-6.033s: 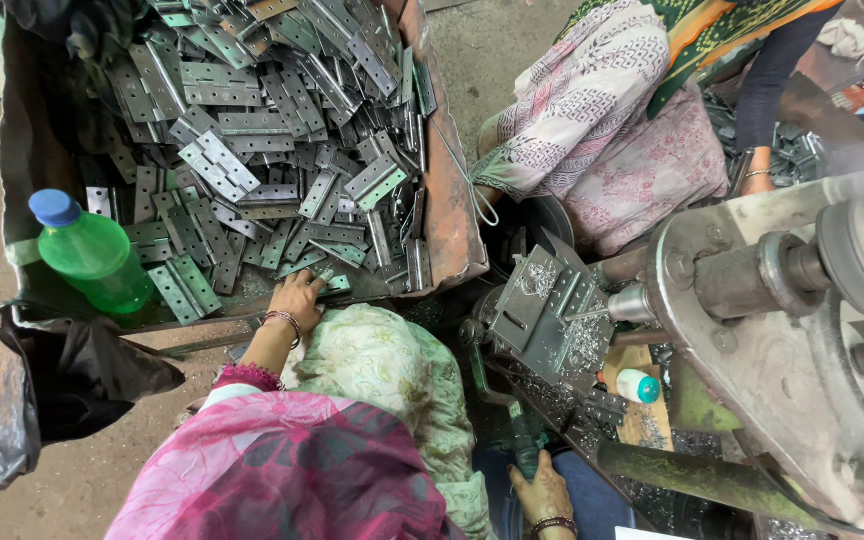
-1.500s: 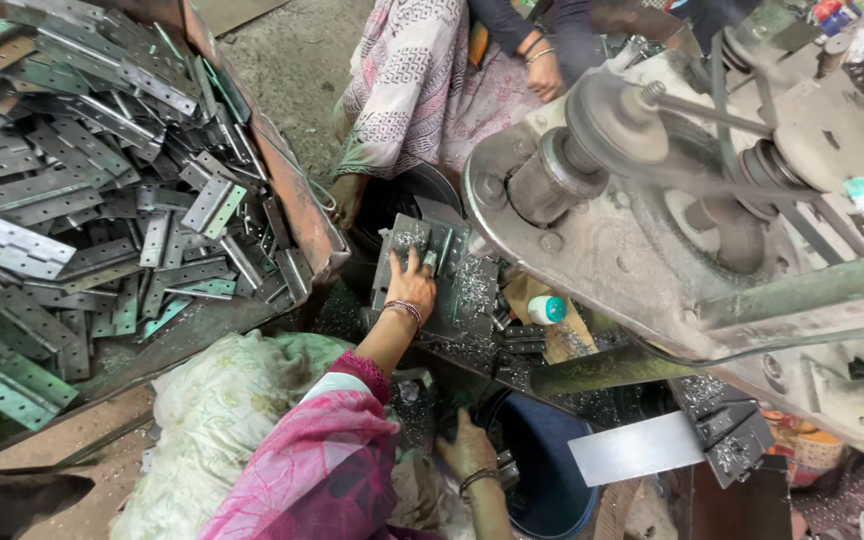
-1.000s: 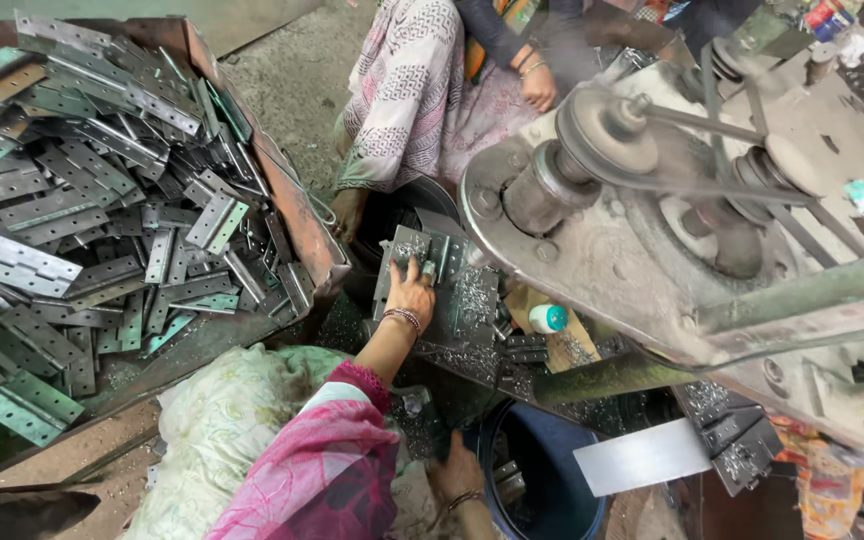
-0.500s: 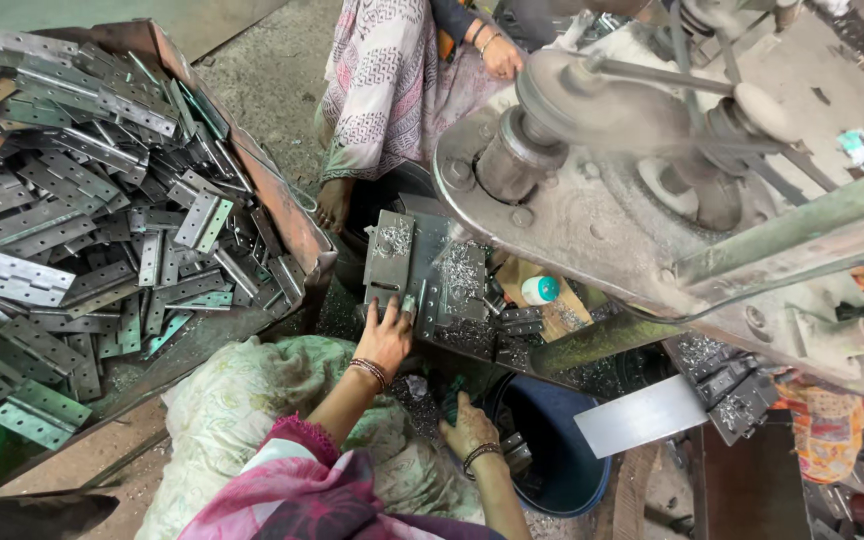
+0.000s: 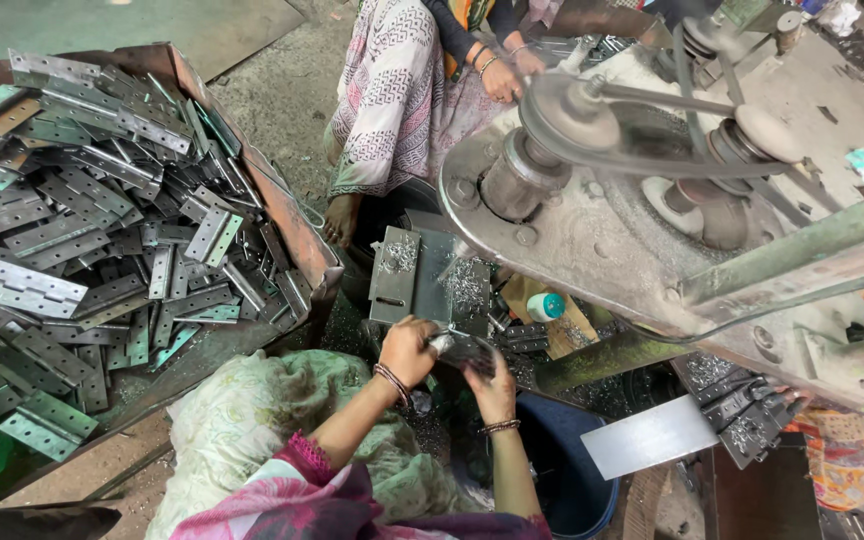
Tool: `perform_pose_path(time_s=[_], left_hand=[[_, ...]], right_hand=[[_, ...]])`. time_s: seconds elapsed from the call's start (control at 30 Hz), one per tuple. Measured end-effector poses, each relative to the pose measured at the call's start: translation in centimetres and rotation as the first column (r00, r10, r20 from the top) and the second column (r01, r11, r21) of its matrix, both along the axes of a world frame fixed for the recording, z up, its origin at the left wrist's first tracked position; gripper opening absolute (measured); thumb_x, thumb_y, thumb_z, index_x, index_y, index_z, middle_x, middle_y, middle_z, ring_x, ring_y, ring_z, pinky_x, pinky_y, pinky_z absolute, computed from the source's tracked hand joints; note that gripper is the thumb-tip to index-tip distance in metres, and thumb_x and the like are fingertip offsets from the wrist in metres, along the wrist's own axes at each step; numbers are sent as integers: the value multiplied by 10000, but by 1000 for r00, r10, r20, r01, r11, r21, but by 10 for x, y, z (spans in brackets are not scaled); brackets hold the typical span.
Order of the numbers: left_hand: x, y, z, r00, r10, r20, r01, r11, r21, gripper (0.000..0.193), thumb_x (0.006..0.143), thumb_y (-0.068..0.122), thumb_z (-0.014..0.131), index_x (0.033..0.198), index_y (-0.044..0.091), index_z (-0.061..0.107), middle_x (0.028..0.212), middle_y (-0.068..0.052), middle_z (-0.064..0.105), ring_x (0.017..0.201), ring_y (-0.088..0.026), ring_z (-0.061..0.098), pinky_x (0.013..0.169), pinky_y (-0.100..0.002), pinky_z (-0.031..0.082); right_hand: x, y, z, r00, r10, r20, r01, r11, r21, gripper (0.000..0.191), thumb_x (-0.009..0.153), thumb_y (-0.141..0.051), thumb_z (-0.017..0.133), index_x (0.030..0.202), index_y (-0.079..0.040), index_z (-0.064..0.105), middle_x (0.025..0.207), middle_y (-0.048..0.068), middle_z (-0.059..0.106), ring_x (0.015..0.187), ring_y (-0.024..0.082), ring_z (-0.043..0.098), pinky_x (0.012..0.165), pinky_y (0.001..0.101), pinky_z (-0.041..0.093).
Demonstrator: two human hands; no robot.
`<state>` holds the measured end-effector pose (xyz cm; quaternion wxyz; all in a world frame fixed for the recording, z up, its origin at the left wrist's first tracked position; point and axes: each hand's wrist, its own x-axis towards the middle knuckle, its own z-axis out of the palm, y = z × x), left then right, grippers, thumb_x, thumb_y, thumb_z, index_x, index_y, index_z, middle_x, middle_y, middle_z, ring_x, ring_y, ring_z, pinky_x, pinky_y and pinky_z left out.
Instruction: The person repeatedly picks metal hinge blanks from a bin, places them into a press machine, and operates the lever to process them. The person then removes the processed pieces and places them into a bucket.
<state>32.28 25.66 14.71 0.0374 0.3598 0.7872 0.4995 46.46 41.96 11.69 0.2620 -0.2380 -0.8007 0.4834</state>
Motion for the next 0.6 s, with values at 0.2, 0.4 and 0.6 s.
perform_pose_path(time_s=[0.2, 0.4, 0.6], left_hand=[[-52, 19, 18, 995, 58, -86, -94, 859, -504, 365, 877, 358, 706, 1153, 120, 727, 1243, -80, 680, 1242, -261, 530, 1062, -475, 440], [-41, 4, 16, 919, 44, -392, -255, 826, -503, 531, 891, 151, 546, 1418, 91, 576, 1485, -86, 507, 1383, -326, 401, 1125, -597, 310], [-7, 9, 2, 888, -210, -408, -149, 709, -689, 521, 975, 322, 478, 1412, 47, 545, 1525, -135, 435, 1452, -422, 265, 1106, -739, 199]], right_hand=[[-44, 1, 12, 969, -218, 116, 207, 973, 102, 344, 897, -90, 767, 1234, -110, 700, 1080, 128, 764, 907, 225, 746, 813, 350, 598], [-56, -27, 4, 915, -28, 402, -241, 761, 603, 533, 785, -38, 763, 1290, -87, 598, 1300, 125, 605, 1100, 326, 667, 915, 395, 579], [-5, -51, -5, 895, -65, 442, -217, 801, 557, 529, 816, -182, 755, 1318, -143, 591, 1397, 129, 563, 1204, 364, 608, 971, 430, 525]])
